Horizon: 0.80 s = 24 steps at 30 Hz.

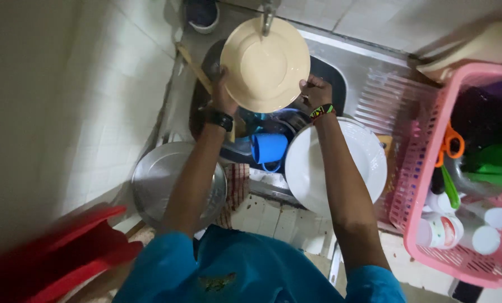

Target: Washing dishes in a sink and placing them in a drying rack

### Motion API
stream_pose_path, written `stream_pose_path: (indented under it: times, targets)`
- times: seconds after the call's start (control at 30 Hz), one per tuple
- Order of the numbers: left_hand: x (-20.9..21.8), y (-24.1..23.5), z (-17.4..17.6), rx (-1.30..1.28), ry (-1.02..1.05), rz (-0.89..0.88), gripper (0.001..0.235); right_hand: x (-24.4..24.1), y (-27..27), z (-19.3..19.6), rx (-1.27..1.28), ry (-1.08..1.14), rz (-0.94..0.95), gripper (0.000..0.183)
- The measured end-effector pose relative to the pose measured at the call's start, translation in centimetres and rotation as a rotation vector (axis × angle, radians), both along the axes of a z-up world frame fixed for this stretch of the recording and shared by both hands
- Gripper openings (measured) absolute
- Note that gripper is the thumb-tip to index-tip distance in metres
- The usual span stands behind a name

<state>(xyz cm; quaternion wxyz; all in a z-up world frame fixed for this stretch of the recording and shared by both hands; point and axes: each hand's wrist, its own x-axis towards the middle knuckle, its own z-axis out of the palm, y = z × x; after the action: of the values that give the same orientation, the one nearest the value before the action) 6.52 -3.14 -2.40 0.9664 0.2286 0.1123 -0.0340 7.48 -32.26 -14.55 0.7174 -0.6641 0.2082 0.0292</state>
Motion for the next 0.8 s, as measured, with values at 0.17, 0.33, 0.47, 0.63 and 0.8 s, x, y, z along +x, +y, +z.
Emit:
stream_pose_path:
  times: [0.17,0.33,0.47,0.63,0.8]
  targets:
    - [0.4,5.7,-6.1,0.122,0.038,0.021,0.029,3.3,4.8,-3.3,0.25,-0.008,0.034,0.02]
    - [-0.6,12.2,-13.6,0.343,-0.072,0.029,0.044,4.1,9.2,2.5,0.287,-0.032,0.024,0.015]
    - [-1.9,8.3,-4.7,1.807,-0.588,0.218,0.03,12.9,7.0,-13.1,0.494,-0.242,0.159,0.032]
    - [0.7,6.8,-9.7,0.638,-0.095,0.202,0.032,4.6,11.3,7.0,0.311,-0.372,0.252,0.031]
    - [-0.7,4.7,-4.9,1.019,0.048,0.07,0.038,3.8,10.6,5.9,0.346,-0.462,0.093,0.035]
